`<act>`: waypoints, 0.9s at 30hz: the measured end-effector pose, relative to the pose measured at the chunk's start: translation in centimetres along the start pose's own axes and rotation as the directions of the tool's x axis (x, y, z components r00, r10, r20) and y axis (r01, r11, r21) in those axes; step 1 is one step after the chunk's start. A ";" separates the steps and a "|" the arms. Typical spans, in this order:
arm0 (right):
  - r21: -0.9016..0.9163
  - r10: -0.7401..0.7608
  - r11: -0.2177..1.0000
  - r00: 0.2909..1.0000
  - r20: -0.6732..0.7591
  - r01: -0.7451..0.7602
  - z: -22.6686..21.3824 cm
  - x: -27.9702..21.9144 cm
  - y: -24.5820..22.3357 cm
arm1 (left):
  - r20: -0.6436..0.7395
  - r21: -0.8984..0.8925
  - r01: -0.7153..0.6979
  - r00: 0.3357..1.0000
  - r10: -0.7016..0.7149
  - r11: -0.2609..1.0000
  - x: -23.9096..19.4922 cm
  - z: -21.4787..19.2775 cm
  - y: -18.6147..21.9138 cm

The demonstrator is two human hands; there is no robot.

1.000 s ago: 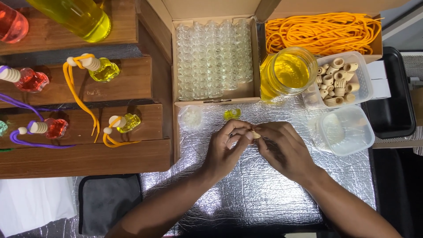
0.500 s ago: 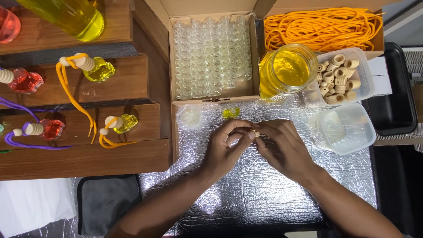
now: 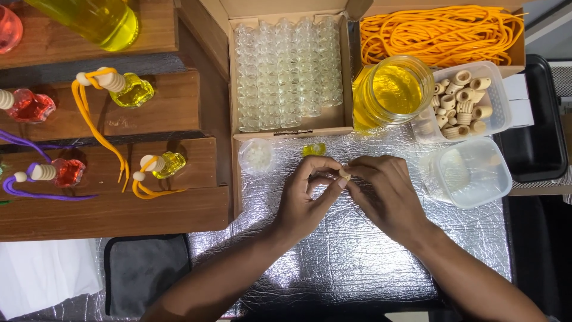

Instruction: Assembling small perfume bottles by threading decorative strings through wooden caps and preparing cardboard packaging.

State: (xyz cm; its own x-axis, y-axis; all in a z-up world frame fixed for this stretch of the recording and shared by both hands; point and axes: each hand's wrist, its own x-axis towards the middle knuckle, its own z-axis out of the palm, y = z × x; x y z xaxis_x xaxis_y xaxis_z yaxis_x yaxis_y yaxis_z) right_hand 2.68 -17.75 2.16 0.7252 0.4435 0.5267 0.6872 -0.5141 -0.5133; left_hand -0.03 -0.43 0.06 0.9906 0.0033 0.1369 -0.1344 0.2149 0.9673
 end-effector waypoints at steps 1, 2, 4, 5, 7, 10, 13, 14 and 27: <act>0.000 0.000 1.000 1.000 0.001 0.000 0.1 -0.2 0.2 | 0.000 -0.001 0.000 1.000 0.000 1.000 0.1 0.0 0.0; -0.007 -0.003 1.000 1.000 0.004 0.003 0.3 -0.5 0.5 | -0.002 0.026 -0.038 0.999 0.038 0.999 0.2 0.0 0.0; -0.015 -0.008 1.000 1.000 0.005 0.008 0.4 -0.6 0.7 | -0.002 0.053 -0.079 0.997 0.079 0.995 0.4 0.0 -0.2; -0.021 -0.012 1.000 1.000 0.001 0.012 0.3 -0.5 0.7 | -0.006 0.052 -0.094 0.995 0.095 0.994 0.3 0.0 -0.5; -0.027 -0.015 1.000 1.000 -0.005 0.015 0.2 -0.3 0.6 | -0.009 0.051 -0.109 0.994 0.110 0.993 0.4 0.0 -0.7; -0.003 -0.013 1.000 1.000 0.007 0.013 0.1 0.0 0.4 | -0.022 0.088 -0.184 0.982 0.186 0.979 0.6 0.0 -0.3; -0.003 -0.026 1.000 1.000 0.002 0.026 0.1 0.0 0.3 | 0.004 0.151 -0.267 0.963 0.270 0.952 0.7 0.0 0.4; 0.016 -0.024 1.000 1.000 -0.007 0.024 0.1 0.0 0.4 | 0.014 0.184 -0.301 0.953 0.304 0.936 0.7 0.1 0.5; 0.129 0.043 0.991 0.995 -0.095 -0.031 0.1 0.2 -0.3 | 0.003 0.123 -0.388 0.921 0.390 0.914 0.6 0.1 0.4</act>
State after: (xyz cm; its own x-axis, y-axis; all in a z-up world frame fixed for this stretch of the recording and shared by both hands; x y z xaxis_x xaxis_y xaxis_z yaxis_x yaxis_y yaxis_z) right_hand 2.62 -17.46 2.35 0.7468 0.3494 0.5659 0.6645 -0.4286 -0.6122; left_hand 0.48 -0.41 0.54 0.8595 0.0844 0.5042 -0.5100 0.0747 0.8569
